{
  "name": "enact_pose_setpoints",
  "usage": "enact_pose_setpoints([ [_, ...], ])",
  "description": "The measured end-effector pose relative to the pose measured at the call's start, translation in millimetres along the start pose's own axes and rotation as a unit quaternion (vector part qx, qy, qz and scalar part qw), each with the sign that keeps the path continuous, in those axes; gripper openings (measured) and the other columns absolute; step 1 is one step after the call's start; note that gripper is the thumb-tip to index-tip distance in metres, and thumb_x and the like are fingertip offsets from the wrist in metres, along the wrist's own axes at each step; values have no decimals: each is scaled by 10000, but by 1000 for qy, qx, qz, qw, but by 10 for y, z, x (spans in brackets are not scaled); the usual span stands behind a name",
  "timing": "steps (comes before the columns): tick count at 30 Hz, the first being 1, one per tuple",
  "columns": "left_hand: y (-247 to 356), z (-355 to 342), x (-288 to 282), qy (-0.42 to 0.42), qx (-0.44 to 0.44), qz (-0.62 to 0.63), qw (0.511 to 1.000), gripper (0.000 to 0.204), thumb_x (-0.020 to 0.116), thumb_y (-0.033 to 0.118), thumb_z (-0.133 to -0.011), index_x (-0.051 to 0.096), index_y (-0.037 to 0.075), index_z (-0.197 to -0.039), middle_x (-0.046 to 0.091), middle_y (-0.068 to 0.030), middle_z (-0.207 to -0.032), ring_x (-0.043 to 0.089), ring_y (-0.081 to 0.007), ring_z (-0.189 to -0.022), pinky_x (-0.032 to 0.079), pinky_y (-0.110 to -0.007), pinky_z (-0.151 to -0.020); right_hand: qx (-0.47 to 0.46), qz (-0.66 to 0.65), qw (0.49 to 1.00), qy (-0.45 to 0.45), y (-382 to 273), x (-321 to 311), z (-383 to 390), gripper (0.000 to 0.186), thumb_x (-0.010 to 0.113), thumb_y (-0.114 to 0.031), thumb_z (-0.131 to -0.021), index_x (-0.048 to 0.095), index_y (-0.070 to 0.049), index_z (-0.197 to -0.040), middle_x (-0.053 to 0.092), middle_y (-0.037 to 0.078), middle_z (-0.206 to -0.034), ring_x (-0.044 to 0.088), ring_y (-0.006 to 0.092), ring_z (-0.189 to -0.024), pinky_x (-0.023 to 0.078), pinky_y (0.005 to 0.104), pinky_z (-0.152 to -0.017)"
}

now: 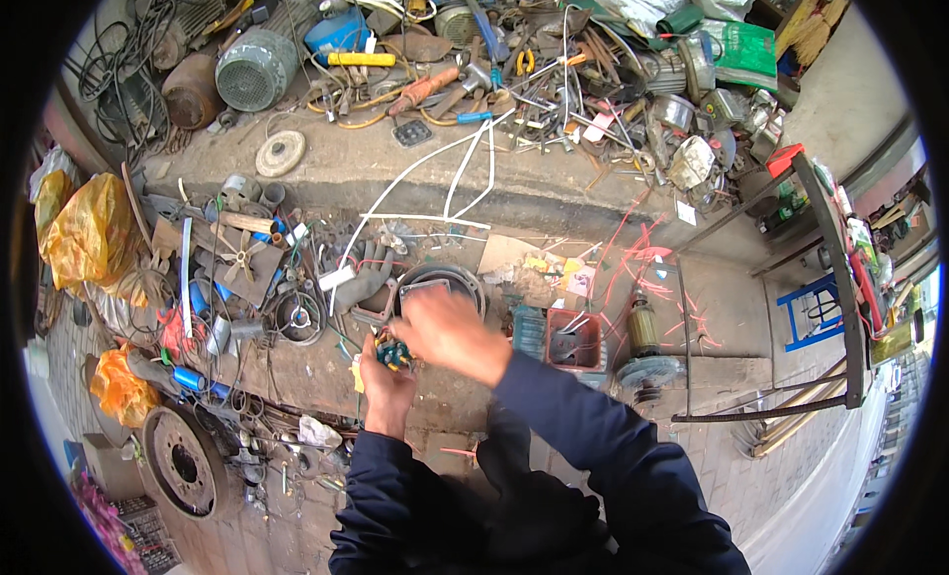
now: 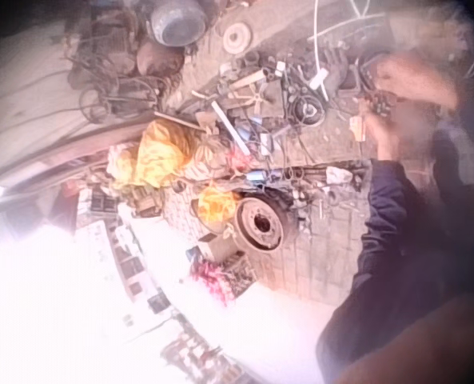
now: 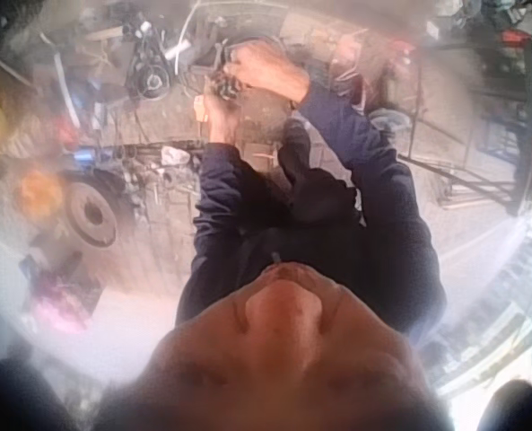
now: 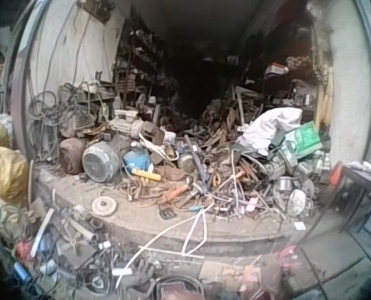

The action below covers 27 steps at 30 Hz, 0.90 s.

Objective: The person sits on the floor and works on a small electronic component, using pliers to strip and adjust wires. They manipulate the component with both hands, occasionally picking up and setting down tools.

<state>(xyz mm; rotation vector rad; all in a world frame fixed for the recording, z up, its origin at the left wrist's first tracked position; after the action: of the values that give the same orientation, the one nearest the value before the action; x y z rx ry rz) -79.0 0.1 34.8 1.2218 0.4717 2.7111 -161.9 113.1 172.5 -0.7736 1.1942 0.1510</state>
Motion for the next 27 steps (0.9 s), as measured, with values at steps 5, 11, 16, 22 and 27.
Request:
enact_pose_setpoints([
  [5, 40, 110, -17, -27, -30, 55, 998, 318, 459, 385, -1052, 637, 122, -1040, 673, -64, -974, 646, -286, -908, 549, -434, -797, 116, 89, 981, 128, 359, -927, -1499, 303, 583, -268, -917, 738, -28, -1017, 736, 236, -1017, 713, 417, -987, 572, 507, -862],
  [11, 128, 100, -29, 11, -29, 74, 997, 333, 445, 380, -1057, 626, 131, -1184, 674, -99, -1040, 639, -317, -899, 541, -449, -769, 302, 28, 916, 262, 1950, -1561, -2469, 404, 596, -277, -904, 694, 5, -1176, 690, 265, -1206, 670, 394, -1155, 543, 466, -971],
  [16, 95, -66, 79, -37, -22, 78, 996, 337, 455, 390, -1055, 592, 156, -1255, 651, -120, -1086, 615, -327, -951, 523, -462, -801, 266, -230, 871, 342, 2962, -1793, -3145, 307, 606, -202, -850, 739, 61, -936, 749, 245, -920, 752, 367, -839, 590, 413, -824],
  [22, 63, -178, 36, -12, -28, 46, 998, 389, 499, 416, -1024, 639, 55, -1063, 639, -112, -1016, 604, -323, -970, 510, -456, -841, 168, -502, 755, 387, 3312, -1736, -3806, 234, 574, -18, -870, 601, 156, -1024, 710, 246, -937, 743, 305, -745, 640, 350, -637],
  [27, 167, -112, -178, 88, -33, 61, 994, 392, 514, 422, -1020, 639, 54, -967, 646, -125, -1006, 601, -339, -959, 495, -462, -859, 124, -581, 729, 340, 3472, -1685, -4105, 278, 580, 13, -892, 540, 205, -1089, 670, 238, -1025, 744, 346, -882, 660, 377, -766],
])
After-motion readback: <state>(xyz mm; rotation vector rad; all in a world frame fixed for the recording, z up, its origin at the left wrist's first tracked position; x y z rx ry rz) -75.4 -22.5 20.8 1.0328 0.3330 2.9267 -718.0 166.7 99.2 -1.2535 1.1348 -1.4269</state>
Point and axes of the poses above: each hand's wrist, its own z-axis away from the middle knuckle, its own x-axis out of the palm, y = z × x, the point moved 1 cm from there along -z, towards the middle knuckle
